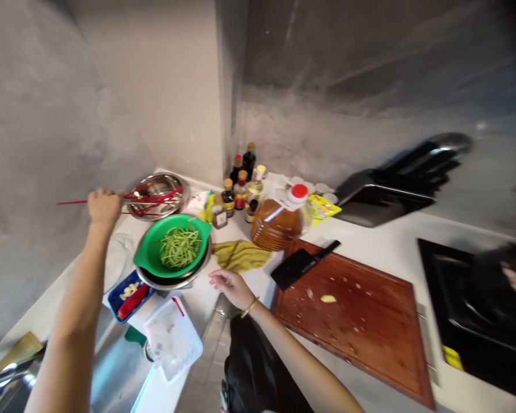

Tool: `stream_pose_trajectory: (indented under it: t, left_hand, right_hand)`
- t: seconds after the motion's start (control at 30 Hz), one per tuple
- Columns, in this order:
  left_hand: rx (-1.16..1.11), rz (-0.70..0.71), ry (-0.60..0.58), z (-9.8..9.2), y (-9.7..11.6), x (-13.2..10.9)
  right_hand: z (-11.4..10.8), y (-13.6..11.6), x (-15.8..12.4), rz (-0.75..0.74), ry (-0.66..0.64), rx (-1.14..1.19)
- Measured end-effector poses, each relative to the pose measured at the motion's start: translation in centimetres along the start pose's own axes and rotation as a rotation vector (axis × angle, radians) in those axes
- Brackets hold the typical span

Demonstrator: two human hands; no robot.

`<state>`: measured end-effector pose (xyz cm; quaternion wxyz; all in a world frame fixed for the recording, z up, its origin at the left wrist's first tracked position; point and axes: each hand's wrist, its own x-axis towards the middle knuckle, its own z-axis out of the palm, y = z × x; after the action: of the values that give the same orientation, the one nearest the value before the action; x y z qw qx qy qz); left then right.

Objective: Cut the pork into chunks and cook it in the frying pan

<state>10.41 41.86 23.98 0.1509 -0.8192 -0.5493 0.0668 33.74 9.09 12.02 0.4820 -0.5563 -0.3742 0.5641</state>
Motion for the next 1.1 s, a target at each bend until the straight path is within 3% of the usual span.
stream_pose_trajectory:
  t: [0.1,0.17,0.23,0.33,0.43,0.53,0.63,0.7,0.77,0.9,1.03,1.1]
  left_hand:
    - [-0.451,0.195,0.078,-3.3,2.7,-6.1]
    - [-0.782,0.367,0.079,-4.9,6.1,-11.3]
    - [-1.005,0.487,-0.010,-6.3,11.3,-16.9]
    - [-1.256,0.692,-0.284,-8.1,21.4,-24.7]
    - [-1.365,0.799,-0.552,-9.3,31.6,-31.4]
    - [-1.408,0.855,-0.773,-10.4,40.6,-37.9]
    - [-1.334,0.901,-0.816,-12.3,48.9,-44.6]
    - [-1.385,0.935,-0.798,-14.2,54.1,-49.1]
    - [-1.510,1.005,-0.853,-16.2,58.7,-53.3]
    - [-1.610,1.104,-0.923,-19.4,64.7,-58.8]
    - [-1.493,1.128,-0.795,-21.1,67.8,-60.0]
    - [-1.507,1.120,-0.787,-21.7,69.1,-60.2]
  right_hand:
    - [0.4,-1.6,-2.2,0.018,-0.032,0.189]
    - [0.0,-2.8,-4.0,-0.043,-0.011,0.304]
    - [-1.5,-4.1,-6.5,-0.145,0.030,0.357]
    - [-5.7,-5.4,-12.3,-0.327,0.143,0.280]
    - [-11.8,-4.9,-21.2,-0.445,0.418,0.117]
    - [-18.0,-2.6,-32.7,-0.429,0.656,0.079]
    - [-22.6,0.4,-44.9,-0.386,0.844,0.058]
    - [-24.6,2.2,-52.3,-0.373,0.944,0.071]
    - [-25.9,3.4,-58.3,-0.323,0.969,0.080]
    - [-28.5,3.5,-66.4,-0.095,0.892,0.023]
    - [-32.6,2.0,-70.5,-0.096,1.032,0.025]
    - [-35.0,1.3,-71.4,-0.124,1.047,0.043]
